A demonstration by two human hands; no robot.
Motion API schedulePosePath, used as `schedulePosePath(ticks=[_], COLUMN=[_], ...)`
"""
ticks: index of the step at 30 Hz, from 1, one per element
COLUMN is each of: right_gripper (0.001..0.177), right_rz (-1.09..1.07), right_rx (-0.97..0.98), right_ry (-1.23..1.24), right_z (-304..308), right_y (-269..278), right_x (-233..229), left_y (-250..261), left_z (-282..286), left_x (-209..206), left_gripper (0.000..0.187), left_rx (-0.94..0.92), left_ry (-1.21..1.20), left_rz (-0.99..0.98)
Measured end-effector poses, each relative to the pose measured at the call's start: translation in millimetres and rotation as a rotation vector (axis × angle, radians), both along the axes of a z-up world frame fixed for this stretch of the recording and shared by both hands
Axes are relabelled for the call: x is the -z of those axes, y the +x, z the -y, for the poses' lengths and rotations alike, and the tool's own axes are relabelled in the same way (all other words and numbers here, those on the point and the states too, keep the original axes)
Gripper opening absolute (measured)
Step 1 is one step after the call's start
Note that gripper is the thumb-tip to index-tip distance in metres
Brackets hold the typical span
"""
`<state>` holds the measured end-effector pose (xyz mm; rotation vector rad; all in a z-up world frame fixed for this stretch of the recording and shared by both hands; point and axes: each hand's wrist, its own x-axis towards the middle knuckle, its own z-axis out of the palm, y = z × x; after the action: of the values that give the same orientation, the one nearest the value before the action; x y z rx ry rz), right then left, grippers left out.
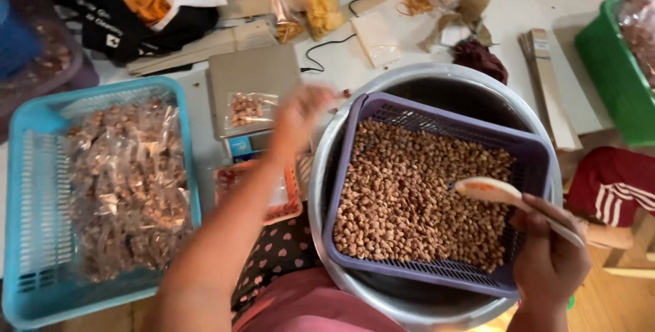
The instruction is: Scooping peanuts into small plastic bags, weighing them on a digital scale, and organizing them into a crate.
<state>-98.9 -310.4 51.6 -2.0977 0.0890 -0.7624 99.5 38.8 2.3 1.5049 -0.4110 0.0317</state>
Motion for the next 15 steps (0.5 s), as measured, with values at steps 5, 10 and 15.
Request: schedulePosePath(ticks=[5,10,15], right_gripper=[0.018,0.019,0.02], right_rz=[-0.085,-0.148,-0.144], right_rx=[0.055,0.098,0.054], right_ry=[0.108,0.131,0.197], right_z=[4,0,-3], right_y=[-10,-7,-1], right_x=[16,20,24], left_y=[73,17,-37], left_z=[-94,-82,-79], left_x=[48,62,83], left_gripper=[0.025,0.064,0.025], left_rx=[-0.487,-0.685,-0.832], left_ry=[0.691,0.733,0.815], left_rz=[-0.141,0.157,0.35])
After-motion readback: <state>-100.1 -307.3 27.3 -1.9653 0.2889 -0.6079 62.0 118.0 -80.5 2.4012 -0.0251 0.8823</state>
